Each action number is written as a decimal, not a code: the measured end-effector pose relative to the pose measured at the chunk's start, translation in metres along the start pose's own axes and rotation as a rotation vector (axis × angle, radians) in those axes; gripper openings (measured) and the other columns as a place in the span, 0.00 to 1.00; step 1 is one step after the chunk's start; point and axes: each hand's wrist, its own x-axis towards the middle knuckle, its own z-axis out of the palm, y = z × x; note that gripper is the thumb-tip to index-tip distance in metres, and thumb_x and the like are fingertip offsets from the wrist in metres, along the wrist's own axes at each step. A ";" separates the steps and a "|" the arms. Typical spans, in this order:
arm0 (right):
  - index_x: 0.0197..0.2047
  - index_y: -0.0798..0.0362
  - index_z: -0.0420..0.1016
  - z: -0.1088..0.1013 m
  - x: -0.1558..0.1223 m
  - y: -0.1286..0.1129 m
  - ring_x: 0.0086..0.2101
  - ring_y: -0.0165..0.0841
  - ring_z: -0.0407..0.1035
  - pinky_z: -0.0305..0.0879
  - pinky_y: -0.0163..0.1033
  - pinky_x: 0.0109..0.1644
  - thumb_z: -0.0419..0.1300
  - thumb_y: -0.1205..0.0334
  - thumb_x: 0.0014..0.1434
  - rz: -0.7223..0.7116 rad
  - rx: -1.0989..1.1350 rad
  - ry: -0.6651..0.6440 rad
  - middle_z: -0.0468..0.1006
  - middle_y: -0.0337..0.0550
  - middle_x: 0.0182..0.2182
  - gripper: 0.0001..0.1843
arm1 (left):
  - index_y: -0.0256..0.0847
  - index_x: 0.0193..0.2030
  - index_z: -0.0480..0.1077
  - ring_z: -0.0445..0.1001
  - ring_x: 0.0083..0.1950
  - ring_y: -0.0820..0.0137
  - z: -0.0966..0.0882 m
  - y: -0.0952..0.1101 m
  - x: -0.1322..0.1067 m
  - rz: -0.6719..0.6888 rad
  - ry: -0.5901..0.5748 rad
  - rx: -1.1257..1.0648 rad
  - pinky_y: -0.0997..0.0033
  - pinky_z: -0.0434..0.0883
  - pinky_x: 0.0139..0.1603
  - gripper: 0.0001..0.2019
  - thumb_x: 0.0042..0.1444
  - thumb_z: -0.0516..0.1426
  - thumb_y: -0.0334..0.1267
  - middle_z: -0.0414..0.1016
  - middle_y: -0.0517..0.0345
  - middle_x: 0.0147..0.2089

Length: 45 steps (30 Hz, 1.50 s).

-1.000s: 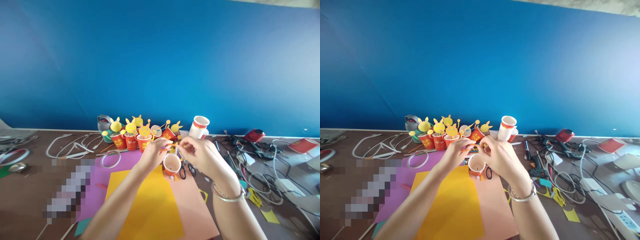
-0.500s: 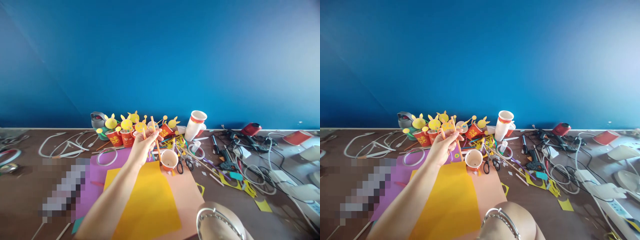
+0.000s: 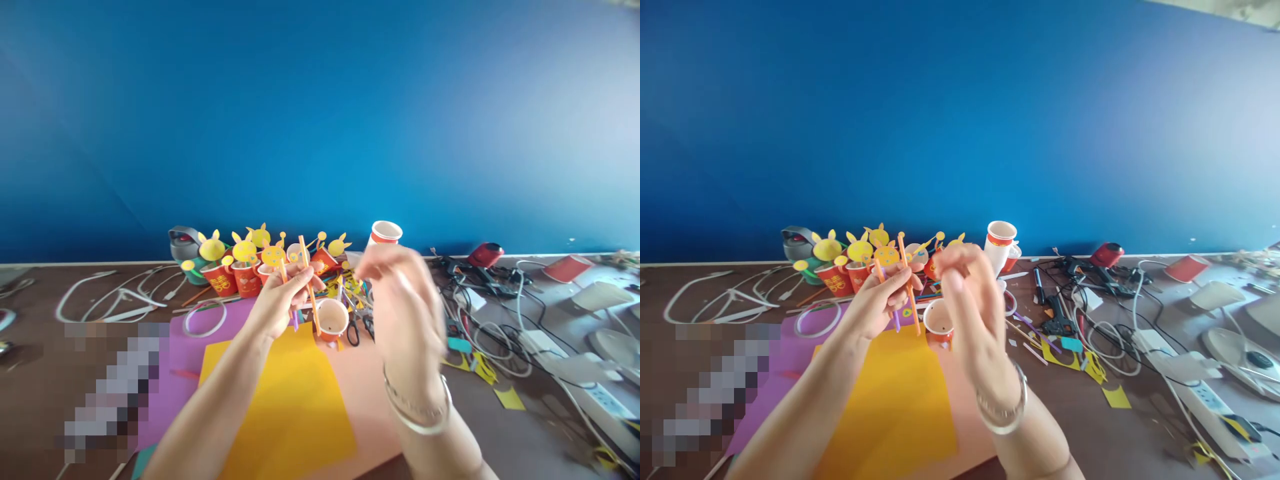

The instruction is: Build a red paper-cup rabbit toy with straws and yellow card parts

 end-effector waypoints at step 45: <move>0.26 0.54 0.76 0.019 0.016 0.058 0.39 0.36 0.71 0.66 0.39 0.42 0.60 0.58 0.55 0.273 0.107 -0.419 0.76 0.45 0.37 0.10 | 0.38 0.22 0.60 0.52 0.20 0.78 0.002 -0.027 0.005 -0.471 -0.408 -0.275 0.74 0.52 0.24 0.06 0.32 0.53 0.28 0.54 0.64 0.18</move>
